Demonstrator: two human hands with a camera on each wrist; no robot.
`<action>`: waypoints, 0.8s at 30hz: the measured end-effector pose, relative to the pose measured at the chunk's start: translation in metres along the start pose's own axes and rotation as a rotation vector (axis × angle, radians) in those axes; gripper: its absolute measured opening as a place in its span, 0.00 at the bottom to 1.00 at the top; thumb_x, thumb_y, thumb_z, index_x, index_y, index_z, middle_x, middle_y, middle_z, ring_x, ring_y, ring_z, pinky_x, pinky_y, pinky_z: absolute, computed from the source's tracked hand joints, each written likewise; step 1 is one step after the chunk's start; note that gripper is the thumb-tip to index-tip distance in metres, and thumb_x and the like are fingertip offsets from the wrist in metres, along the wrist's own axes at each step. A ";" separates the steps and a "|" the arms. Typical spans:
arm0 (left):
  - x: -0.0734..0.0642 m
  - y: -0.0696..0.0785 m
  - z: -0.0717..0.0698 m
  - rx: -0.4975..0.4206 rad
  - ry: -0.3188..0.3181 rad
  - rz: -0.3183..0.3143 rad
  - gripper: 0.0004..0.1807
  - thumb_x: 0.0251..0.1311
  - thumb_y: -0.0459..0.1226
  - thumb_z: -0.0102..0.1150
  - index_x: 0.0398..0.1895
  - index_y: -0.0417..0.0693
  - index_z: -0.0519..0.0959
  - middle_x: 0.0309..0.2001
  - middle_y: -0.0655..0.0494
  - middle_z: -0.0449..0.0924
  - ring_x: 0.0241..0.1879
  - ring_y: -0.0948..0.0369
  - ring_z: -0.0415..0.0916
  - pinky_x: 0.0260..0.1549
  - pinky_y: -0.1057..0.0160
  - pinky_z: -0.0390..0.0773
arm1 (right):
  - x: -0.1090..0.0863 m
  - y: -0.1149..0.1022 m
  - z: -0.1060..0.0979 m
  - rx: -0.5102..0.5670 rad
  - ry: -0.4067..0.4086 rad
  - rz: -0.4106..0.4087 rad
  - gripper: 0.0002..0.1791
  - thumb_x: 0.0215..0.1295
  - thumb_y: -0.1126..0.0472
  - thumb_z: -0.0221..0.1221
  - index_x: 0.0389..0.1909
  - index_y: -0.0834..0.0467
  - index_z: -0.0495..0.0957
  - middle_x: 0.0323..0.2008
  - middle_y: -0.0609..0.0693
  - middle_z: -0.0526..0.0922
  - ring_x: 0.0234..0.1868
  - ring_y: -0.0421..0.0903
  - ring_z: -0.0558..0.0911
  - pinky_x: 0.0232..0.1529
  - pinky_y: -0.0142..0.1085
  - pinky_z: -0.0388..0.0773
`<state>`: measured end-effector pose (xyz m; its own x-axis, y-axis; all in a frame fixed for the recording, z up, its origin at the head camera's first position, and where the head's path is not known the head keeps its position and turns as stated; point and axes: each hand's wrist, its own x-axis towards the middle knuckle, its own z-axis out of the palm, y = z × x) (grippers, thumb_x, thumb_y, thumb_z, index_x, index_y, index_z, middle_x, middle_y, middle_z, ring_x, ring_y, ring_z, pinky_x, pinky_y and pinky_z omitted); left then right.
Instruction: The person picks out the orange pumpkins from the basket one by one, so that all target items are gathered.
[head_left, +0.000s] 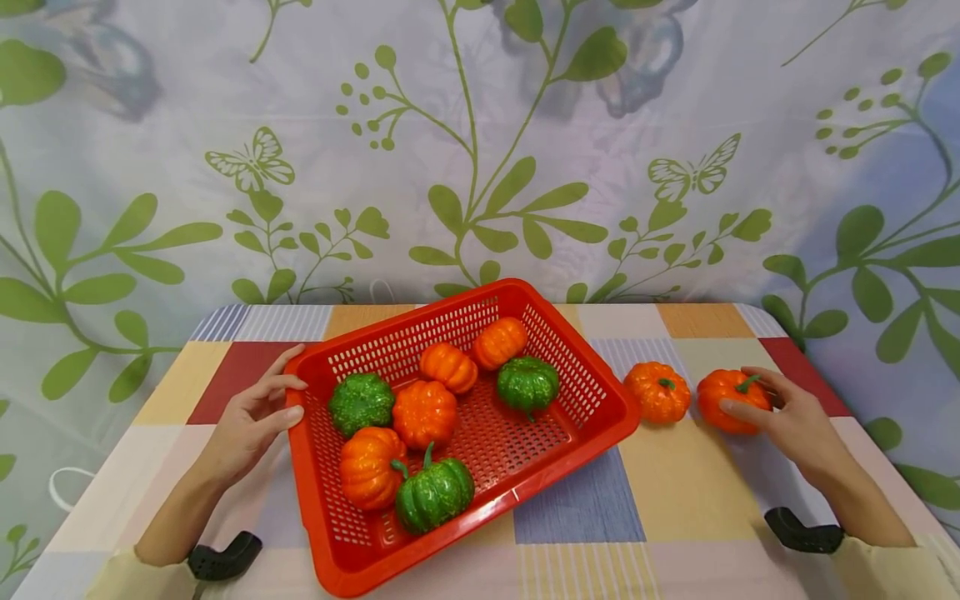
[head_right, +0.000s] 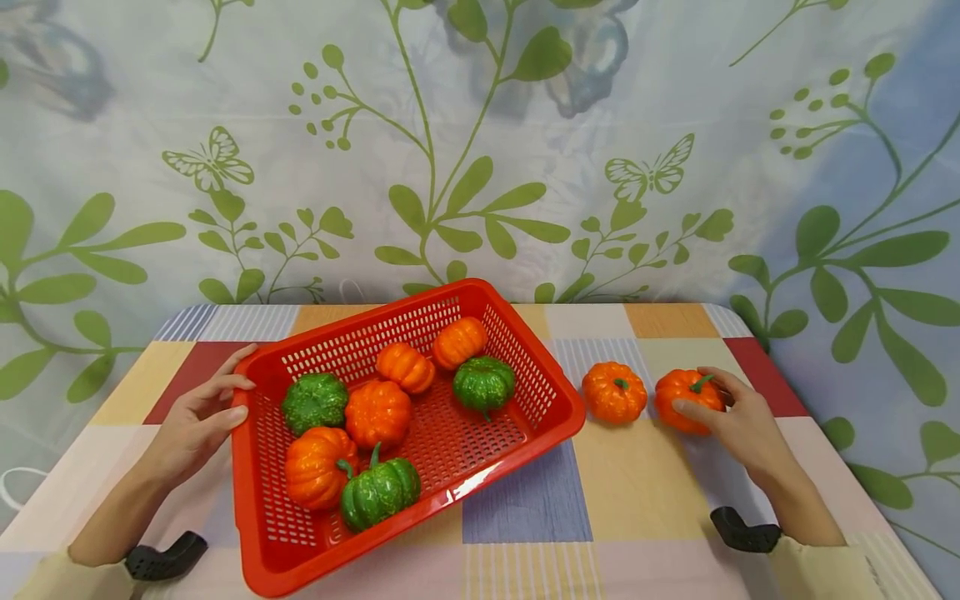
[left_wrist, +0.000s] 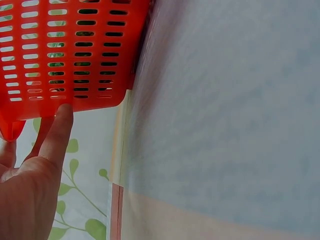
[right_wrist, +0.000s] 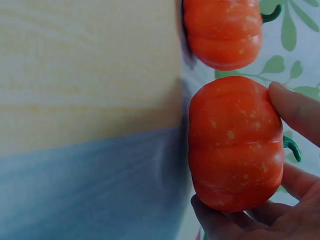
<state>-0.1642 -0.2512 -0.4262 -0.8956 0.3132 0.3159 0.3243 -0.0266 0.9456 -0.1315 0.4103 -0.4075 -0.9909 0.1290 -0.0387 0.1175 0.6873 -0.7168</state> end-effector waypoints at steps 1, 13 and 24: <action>0.000 0.000 0.000 -0.002 0.000 0.000 0.15 0.65 0.20 0.46 0.54 0.31 0.72 0.76 0.50 0.50 0.65 0.59 0.62 0.45 0.63 0.82 | 0.001 0.001 0.001 0.009 -0.007 0.004 0.41 0.69 0.49 0.60 0.72 0.67 0.55 0.66 0.73 0.60 0.61 0.69 0.61 0.44 0.39 0.68; 0.000 0.000 0.001 0.006 0.007 -0.012 0.15 0.65 0.21 0.47 0.54 0.31 0.72 0.77 0.51 0.49 0.65 0.59 0.62 0.46 0.62 0.82 | 0.006 0.005 0.002 0.034 -0.080 0.043 0.43 0.72 0.47 0.56 0.74 0.68 0.49 0.68 0.75 0.53 0.63 0.70 0.55 0.55 0.55 0.67; 0.000 0.000 0.000 -0.010 0.005 -0.006 0.16 0.65 0.21 0.47 0.54 0.35 0.75 0.76 0.52 0.50 0.65 0.59 0.62 0.46 0.62 0.81 | 0.011 0.004 0.000 0.154 -0.149 0.079 0.46 0.71 0.46 0.56 0.76 0.65 0.45 0.72 0.72 0.47 0.67 0.69 0.50 0.63 0.70 0.51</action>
<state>-0.1642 -0.2515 -0.4264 -0.8991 0.3087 0.3105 0.3158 -0.0340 0.9482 -0.1422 0.4140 -0.4106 -0.9791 0.0628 -0.1933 0.1948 0.5606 -0.8048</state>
